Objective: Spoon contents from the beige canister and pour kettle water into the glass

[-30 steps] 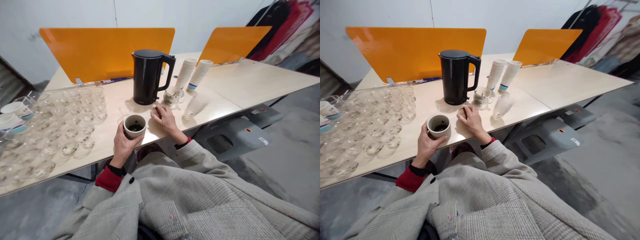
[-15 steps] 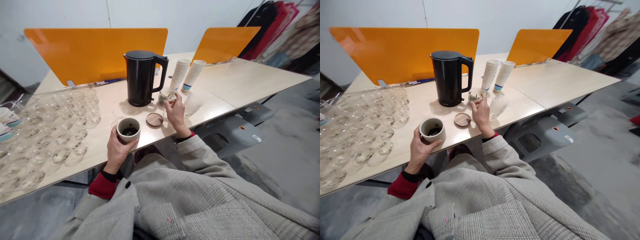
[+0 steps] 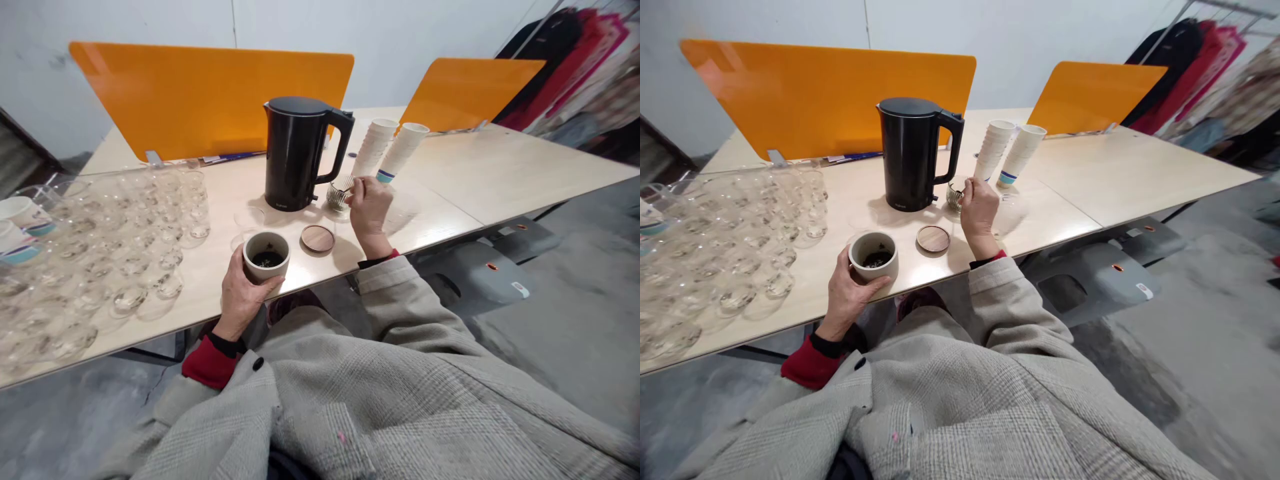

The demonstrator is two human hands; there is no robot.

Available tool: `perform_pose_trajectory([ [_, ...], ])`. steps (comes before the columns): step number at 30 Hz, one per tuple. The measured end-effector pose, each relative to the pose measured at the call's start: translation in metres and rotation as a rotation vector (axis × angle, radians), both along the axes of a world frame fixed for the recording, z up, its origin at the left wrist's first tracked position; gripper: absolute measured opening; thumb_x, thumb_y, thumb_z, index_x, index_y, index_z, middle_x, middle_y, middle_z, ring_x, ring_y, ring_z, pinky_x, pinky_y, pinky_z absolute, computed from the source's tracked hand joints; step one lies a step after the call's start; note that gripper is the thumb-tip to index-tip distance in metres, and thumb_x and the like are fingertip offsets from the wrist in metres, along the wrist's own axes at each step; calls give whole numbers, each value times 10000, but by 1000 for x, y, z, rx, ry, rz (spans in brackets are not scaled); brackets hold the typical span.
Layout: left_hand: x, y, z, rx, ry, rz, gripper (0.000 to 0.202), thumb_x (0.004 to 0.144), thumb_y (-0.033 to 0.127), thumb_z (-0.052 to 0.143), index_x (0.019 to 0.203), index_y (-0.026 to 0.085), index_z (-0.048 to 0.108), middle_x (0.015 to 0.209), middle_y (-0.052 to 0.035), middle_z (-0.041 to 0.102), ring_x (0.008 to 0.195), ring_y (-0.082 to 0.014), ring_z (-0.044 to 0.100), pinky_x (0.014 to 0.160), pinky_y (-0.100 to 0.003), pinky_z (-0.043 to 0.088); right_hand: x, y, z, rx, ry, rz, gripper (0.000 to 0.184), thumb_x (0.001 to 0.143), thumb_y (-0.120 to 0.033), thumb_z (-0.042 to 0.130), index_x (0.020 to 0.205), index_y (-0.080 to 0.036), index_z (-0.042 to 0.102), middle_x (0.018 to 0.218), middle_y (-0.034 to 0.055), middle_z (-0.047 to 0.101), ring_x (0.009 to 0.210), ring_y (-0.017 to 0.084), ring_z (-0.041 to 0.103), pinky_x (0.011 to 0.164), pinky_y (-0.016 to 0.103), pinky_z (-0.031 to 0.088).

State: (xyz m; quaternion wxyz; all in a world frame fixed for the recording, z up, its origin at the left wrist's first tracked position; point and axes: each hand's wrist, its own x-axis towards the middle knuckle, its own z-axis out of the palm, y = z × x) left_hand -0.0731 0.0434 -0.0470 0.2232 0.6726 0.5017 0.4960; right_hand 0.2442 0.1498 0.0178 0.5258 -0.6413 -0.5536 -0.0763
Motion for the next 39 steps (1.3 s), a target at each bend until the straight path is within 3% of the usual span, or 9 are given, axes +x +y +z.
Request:
perform_pose_trajectory([
  [3,0,0,1,4,-1,2,985,721,495,978,1547,266,492,1504,-125,671,1387,-344,678,1204,-514,535,-6,-28,13,211,74,-37,336,1108,-389,468,943,-199,690,769,-15,703,602,138,691,688,312,568],
  [6,1,-1,0,17,-16,4,982,713,469,985,1543,264,502,1506,-128,672,1390,-348,677,1204,-524,535,-21,-62,30,428,159,14,303,1088,-448,571,963,-213,717,758,-28,720,571,133,707,598,285,560],
  [10,1,-1,-1,19,-30,-1,986,706,469,989,1539,253,508,1483,-129,688,1386,-350,678,1199,-528,538,-49,-102,45,510,189,151,277,1092,-491,611,1019,-259,743,785,-35,738,592,124,730,583,279,573],
  [15,-1,-1,0,5,-3,-26,1003,704,441,993,1552,259,490,1511,-129,675,1408,-351,663,1212,-522,530,-83,-131,44,391,183,489,197,1110,-391,611,1071,-272,764,796,-42,741,617,122,743,586,271,589],
  [21,-1,-2,2,2,-3,-40,1007,712,436,992,1562,275,477,1528,-125,662,1421,-349,655,1200,-521,537,-104,-129,33,159,12,720,210,1113,-358,590,1042,-256,760,711,-43,738,608,123,735,709,297,623],
  [31,1,-5,4,-53,-17,-10,1026,676,392,1006,1555,269,491,1516,-127,678,1393,-356,674,1181,-534,550,-119,-111,16,137,-177,819,203,1116,-282,570,997,-222,724,709,-26,740,595,106,665,679,265,551],
  [39,2,-6,7,-52,-12,-16,1008,683,376,996,1550,278,490,1498,-115,688,1382,-350,681,1161,-524,564,-124,-117,24,-16,44,830,286,1097,-349,596,868,-221,712,593,-54,670,501,92,627,593,252,528],
])
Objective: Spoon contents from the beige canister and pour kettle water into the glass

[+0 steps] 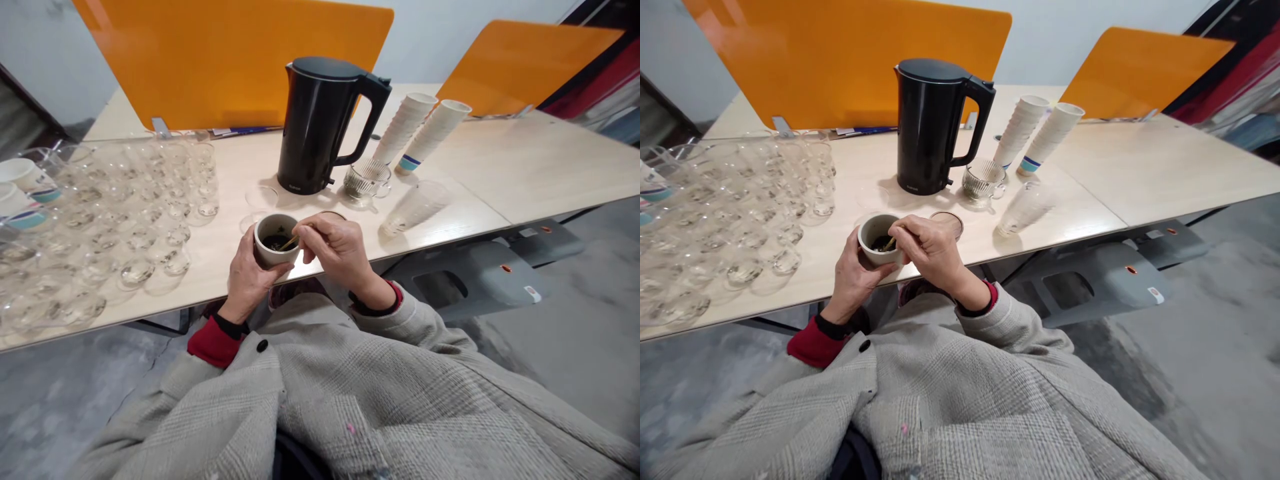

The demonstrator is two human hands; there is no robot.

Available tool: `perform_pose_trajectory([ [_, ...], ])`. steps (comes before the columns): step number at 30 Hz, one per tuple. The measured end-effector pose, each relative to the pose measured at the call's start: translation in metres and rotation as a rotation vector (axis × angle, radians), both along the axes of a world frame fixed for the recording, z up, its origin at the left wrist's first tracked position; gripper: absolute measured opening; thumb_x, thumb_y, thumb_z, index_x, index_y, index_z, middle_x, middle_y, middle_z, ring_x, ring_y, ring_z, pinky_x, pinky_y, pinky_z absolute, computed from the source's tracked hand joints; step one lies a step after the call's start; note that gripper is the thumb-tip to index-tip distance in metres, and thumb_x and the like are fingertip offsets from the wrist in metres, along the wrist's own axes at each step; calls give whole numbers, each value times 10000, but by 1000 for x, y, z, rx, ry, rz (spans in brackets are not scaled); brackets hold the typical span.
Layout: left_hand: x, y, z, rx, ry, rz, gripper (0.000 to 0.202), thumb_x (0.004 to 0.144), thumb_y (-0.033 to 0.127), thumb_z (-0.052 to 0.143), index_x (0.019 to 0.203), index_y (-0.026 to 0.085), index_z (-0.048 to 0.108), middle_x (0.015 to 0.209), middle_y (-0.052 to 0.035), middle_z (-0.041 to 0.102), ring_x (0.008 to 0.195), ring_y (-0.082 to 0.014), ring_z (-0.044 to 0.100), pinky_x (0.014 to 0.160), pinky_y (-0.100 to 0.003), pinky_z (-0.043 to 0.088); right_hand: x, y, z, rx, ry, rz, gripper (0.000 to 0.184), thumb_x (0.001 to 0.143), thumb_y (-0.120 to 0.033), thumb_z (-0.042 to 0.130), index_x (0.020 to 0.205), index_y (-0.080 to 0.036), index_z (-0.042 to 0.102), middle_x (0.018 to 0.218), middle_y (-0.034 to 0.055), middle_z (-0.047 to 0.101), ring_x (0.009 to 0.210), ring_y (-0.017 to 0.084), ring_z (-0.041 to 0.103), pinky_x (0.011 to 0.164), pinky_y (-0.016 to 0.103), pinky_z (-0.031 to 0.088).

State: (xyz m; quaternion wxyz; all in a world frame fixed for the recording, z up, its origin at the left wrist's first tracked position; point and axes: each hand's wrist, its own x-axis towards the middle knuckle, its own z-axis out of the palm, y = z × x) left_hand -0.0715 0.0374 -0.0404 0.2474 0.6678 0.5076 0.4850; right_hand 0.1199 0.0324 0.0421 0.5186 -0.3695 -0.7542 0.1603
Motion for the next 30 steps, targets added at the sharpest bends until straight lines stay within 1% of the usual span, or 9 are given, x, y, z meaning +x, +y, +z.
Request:
perform_pose_trajectory([
  [2,0,0,0,-2,8,3,1020,677,371,996,1554,277,483,1494,-113,690,1374,-348,686,1158,-519,566,1,0,1,-90,71,-5,308,1088,-370,607,839,-217,707,595,-58,661,472,84,624,543,240,502],
  [4,0,0,-1,0,18,6,1022,675,370,993,1555,279,481,1500,-110,686,1382,-347,681,1163,-512,563,2,1,2,-156,151,-15,329,1073,-427,634,834,-213,709,616,-53,669,459,82,627,494,229,478],
  [7,-1,1,-1,7,17,2,1014,683,369,989,1556,281,483,1519,-110,674,1405,-346,666,1183,-508,549,5,5,2,-185,273,-64,390,1040,-549,670,855,-209,715,643,-44,682,457,84,624,464,220,479],
  [10,-1,1,-1,21,-1,-13,1006,694,382,989,1558,278,485,1539,-117,661,1431,-349,648,1211,-519,528,8,9,3,-146,351,-121,434,1011,-619,691,866,-211,714,642,-48,672,454,79,616,456,210,482],
  [15,-1,2,-3,27,8,-8,1031,686,398,1000,1568,288,477,1535,-118,663,1425,-358,653,1204,-536,535,11,13,4,-101,394,-167,441,1005,-636,699,881,-213,717,649,-53,657,460,72,615,443,192,476],
  [20,-1,2,-3,32,13,-16,1026,691,385,998,1565,275,472,1539,-123,660,1439,-352,643,1218,-532,525,12,16,2,-72,373,-165,417,1037,-604,669,900,-212,710,668,-53,646,468,65,611,451,185,482],
  [24,-1,2,-3,21,13,-12,1041,684,409,1004,1566,280,466,1535,-125,662,1430,-359,648,1208,-542,532,13,20,-1,-23,404,-155,378,1057,-567,660,912,-220,706,672,-59,631,473,61,606,453,186,477],
  [30,-1,2,-2,15,3,-16,1038,679,467,1003,1552,270,477,1518,-129,673,1415,-360,661,1203,-536,535,15,27,-1,51,419,-224,375,1077,-583,616,945,-247,718,700,-52,635,487,65,609,449,196,491],
])
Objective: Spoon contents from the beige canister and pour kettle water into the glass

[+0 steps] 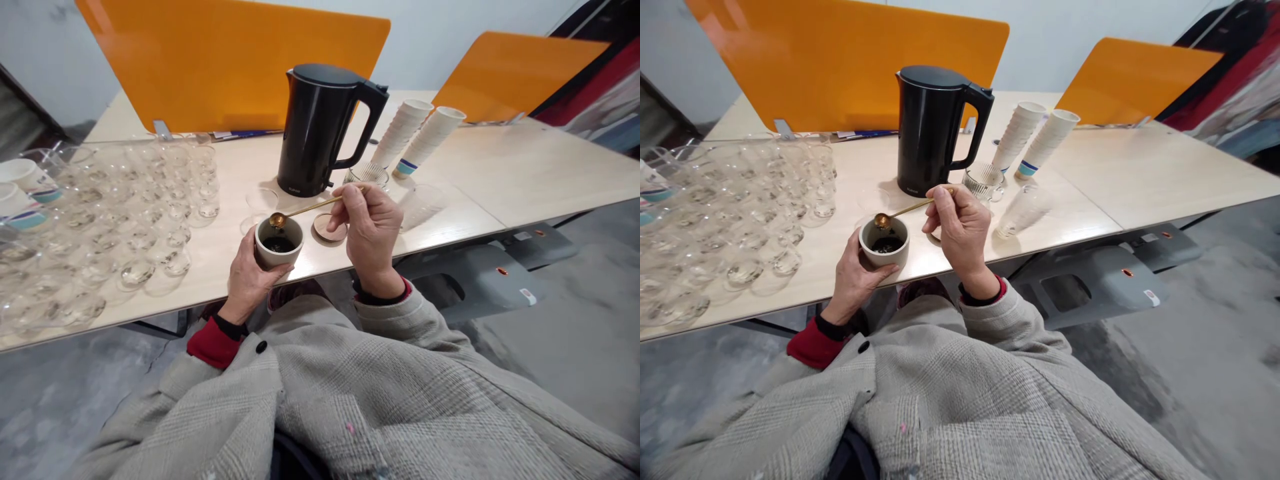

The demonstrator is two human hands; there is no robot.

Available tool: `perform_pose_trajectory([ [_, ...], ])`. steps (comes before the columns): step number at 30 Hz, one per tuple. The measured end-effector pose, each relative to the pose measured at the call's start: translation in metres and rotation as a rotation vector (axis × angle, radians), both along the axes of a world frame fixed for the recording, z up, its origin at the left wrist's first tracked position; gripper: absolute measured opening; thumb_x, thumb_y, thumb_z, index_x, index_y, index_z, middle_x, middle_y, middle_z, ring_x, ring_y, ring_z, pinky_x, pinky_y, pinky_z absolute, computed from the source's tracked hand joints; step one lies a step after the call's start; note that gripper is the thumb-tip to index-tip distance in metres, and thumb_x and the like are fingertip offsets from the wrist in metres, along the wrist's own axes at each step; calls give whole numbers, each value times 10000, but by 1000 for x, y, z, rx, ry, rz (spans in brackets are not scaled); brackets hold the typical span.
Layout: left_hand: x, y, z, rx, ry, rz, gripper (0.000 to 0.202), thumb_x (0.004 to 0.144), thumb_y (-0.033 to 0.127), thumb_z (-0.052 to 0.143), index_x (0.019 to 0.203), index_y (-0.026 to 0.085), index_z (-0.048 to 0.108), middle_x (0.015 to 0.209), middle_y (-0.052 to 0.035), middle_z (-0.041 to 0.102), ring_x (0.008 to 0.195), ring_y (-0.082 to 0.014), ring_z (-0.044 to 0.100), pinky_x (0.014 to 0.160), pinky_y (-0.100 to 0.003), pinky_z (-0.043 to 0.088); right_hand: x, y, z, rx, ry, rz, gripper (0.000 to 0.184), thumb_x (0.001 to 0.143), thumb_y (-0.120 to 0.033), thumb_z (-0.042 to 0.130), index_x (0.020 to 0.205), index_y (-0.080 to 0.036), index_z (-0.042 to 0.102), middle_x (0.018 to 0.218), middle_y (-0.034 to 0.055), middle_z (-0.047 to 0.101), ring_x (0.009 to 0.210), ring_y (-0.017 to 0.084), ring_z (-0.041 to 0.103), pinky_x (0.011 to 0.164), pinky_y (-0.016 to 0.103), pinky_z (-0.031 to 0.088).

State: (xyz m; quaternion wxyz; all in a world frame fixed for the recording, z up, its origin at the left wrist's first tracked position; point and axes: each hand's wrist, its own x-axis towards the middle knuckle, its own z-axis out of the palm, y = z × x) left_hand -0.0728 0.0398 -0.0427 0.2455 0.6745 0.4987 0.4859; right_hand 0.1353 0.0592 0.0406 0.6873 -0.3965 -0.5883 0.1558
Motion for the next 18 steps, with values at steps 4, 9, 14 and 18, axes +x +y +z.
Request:
perform_pose_trajectory([
  [4,0,1,-1,9,-6,-5,1027,684,465,1000,1549,274,480,1518,-125,674,1419,-354,659,1210,-530,531,3,10,5,55,14,-14,387,1087,-616,576,985,-272,720,716,-50,634,504,80,618,457,225,511],
  [9,-1,0,-2,22,-6,-7,1006,705,460,990,1553,270,482,1540,-133,657,1441,-354,640,1229,-537,514,-1,26,18,98,30,-101,386,1106,-614,537,964,-284,676,730,-38,647,506,93,591,462,272,500],
  [14,-1,0,-1,30,-18,-17,1001,703,462,994,1541,253,489,1516,-139,671,1423,-348,653,1219,-526,522,-18,44,9,23,-102,-82,442,1125,-642,458,1006,-273,671,768,-25,683,574,91,637,559,279,533],
  [18,-1,0,-1,25,-4,-4,1003,699,442,999,1543,262,489,1502,-133,680,1409,-349,664,1200,-522,536,-29,56,-9,-23,-266,113,452,1082,-629,567,966,-216,708,744,-35,686,601,104,694,614,264,533],
])
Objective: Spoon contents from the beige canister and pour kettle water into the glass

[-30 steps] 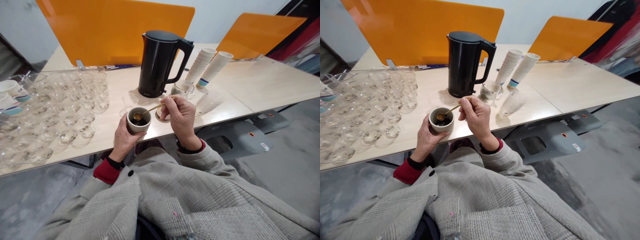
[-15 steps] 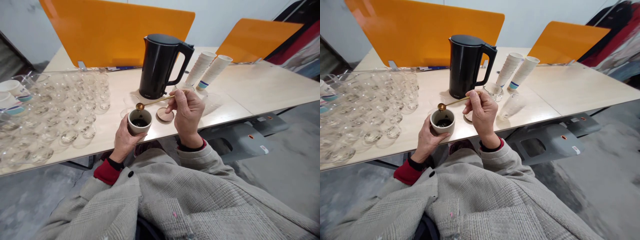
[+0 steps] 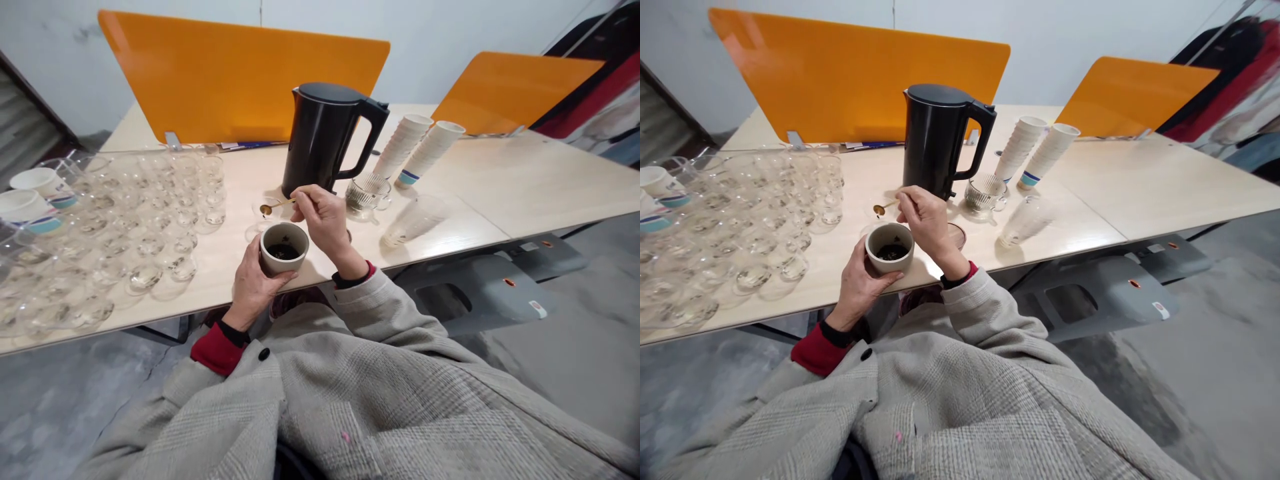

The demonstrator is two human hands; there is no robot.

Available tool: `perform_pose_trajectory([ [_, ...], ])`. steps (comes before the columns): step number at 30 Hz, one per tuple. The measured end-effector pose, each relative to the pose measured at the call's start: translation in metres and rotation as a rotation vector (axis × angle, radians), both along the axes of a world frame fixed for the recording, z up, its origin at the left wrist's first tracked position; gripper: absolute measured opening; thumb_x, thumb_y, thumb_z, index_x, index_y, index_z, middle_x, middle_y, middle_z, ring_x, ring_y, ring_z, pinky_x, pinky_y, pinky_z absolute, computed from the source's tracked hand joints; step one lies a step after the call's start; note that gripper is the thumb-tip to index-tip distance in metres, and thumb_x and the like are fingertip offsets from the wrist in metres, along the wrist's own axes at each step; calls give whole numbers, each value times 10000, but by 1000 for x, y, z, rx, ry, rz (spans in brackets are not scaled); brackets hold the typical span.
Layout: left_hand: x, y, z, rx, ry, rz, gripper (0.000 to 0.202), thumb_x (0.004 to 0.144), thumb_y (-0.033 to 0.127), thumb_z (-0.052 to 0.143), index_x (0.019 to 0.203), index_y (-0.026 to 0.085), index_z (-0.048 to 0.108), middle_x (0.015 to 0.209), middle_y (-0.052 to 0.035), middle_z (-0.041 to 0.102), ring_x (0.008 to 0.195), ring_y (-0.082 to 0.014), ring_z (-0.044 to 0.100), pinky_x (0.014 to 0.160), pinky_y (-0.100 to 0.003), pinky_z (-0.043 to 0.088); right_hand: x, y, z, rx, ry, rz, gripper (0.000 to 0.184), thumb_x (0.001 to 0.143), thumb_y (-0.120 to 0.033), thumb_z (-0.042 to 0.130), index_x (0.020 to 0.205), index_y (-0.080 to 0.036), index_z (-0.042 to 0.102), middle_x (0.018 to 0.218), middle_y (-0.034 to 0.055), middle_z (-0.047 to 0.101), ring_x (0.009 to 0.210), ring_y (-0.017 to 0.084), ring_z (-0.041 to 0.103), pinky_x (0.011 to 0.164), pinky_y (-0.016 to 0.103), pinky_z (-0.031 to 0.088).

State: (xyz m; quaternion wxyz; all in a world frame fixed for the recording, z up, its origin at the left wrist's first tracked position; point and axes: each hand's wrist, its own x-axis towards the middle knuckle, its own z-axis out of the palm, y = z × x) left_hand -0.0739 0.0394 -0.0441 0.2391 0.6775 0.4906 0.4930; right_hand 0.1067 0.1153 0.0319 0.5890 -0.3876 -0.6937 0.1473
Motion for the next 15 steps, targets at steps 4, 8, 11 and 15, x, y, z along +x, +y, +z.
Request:
perform_pose_trajectory([
  [4,0,0,-2,-10,-6,0,1016,690,440,1005,1547,261,489,1507,-138,676,1412,-356,661,1197,-529,536,2,0,-1,4,34,-45,429,1089,-603,558,974,-218,709,771,-29,699,610,97,686,615,241,525],
  [8,0,1,-2,-1,-5,0,1018,691,461,1002,1548,269,489,1517,-137,668,1416,-357,657,1202,-532,530,5,-7,4,45,55,-84,414,1097,-599,550,988,-230,703,760,-36,689,597,95,677,608,238,531],
  [11,0,0,0,2,7,0,1000,700,473,995,1542,273,495,1519,-134,668,1425,-358,651,1208,-537,525,4,-9,2,87,48,-116,427,1115,-599,508,1005,-236,706,795,-23,702,610,102,685,627,258,554],
  [15,0,1,0,2,0,-2,996,707,464,989,1545,261,490,1511,-140,677,1413,-354,661,1205,-534,530,-1,-7,2,106,-48,-20,437,1103,-617,535,943,-244,697,784,-18,707,597,108,686,623,284,562],
])
